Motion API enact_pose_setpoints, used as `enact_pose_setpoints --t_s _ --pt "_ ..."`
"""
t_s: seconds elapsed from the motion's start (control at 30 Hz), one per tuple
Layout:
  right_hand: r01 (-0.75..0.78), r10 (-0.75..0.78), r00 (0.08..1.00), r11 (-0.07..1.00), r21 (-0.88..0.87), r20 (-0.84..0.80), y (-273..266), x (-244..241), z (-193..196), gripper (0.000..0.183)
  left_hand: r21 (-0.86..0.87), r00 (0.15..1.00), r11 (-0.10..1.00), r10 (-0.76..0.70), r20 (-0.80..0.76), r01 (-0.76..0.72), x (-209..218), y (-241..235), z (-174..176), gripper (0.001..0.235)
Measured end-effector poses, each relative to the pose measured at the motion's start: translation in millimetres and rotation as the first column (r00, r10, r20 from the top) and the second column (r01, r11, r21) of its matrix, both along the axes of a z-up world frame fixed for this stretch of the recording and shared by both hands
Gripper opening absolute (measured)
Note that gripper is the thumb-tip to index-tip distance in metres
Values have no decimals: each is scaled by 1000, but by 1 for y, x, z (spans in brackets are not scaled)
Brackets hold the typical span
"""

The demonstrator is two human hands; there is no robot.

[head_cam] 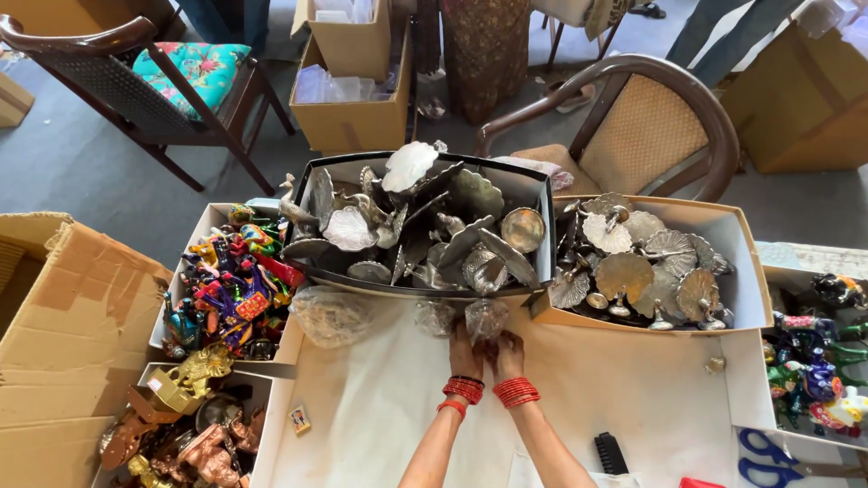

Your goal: The person cleans a small copper-colored figurine by first brushing it with a small black brush and then wiping it with a white cloth. The task is performed at a table covered with various decorative items and boxes.

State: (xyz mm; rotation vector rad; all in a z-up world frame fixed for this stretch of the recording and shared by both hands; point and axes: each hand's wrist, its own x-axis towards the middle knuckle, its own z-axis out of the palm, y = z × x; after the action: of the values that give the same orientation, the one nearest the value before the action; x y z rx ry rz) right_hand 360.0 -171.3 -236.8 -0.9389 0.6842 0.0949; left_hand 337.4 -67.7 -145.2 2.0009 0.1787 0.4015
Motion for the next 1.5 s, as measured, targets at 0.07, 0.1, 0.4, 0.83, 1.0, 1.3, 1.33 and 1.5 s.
enact_pose_setpoints --t_s 0.07,0.1,0.4,0.83,1.0,1.3,1.33,1.5 --pt "-80 101 988 982 -173 116 -2 -2 -13 37 1 1000 1000 17 12 -17 1 1 7 66" --pt "-133 218 952 926 -354 213 -8 -2 -19 44 -4 999 999 34 28 -34 2 -2 11 67" --pt "-238 469 879 587 -774 85 -34 -51 72 68 372 949 920 219 -229 -122 10 -22 50 68" --pt "-117 677 710 381 -917 191 -16 -79 114 75 449 989 894 51 -142 18 -9 0 -24 61" --pt "-225 670 721 468 -855 176 -17 -80 111 72 660 962 701 -171 -211 270 -119 11 -5 59" --pt "-120 759 650 151 -981 37 -19 -70 84 67 477 694 525 -375 -614 705 -280 31 -6 86" --pt "-113 767 640 154 -982 46 -17 -79 87 67 486 705 532 -364 -609 694 -292 29 -32 86" --pt "-54 802 571 -177 -983 -176 -17 -173 133 70 895 923 417 -259 286 -160 -312 37 -119 61"
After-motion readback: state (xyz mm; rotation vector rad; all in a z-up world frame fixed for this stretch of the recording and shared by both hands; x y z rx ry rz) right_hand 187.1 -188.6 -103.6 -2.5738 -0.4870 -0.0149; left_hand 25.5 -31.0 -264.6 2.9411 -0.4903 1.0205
